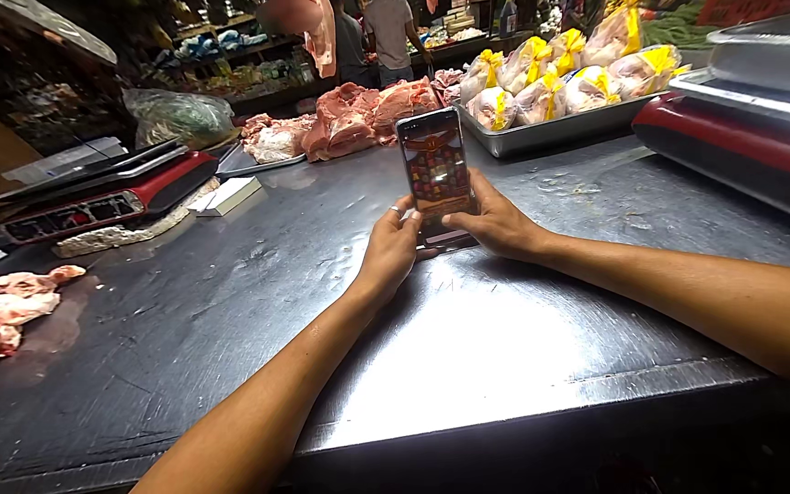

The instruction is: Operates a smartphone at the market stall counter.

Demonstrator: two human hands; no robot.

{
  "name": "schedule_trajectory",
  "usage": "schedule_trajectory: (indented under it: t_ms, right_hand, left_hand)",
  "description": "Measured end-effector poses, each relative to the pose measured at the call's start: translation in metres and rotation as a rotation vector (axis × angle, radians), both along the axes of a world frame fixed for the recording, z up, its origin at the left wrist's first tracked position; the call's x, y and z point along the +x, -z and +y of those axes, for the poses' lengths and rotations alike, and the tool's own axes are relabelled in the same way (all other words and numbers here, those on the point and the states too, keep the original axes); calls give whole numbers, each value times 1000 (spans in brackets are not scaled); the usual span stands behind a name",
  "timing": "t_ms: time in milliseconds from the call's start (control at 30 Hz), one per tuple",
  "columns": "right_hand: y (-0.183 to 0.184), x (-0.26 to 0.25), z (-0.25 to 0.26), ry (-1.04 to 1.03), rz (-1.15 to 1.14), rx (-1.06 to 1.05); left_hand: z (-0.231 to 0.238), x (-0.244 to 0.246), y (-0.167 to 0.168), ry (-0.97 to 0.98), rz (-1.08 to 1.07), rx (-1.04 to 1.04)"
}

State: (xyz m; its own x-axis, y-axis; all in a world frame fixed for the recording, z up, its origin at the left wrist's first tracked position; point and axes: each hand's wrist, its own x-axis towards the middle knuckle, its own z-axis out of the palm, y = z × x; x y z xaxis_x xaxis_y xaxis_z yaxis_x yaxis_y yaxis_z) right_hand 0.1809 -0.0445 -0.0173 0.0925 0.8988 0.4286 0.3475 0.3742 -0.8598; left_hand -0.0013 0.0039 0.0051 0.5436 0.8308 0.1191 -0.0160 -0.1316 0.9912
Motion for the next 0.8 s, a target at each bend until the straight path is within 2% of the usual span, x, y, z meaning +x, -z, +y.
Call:
schedule_trajectory:
  t_ms: [800]
  right_hand:
    - [1,1,1,-9,18,1]
  left_hand:
    - [0,1,0,-8,5,7]
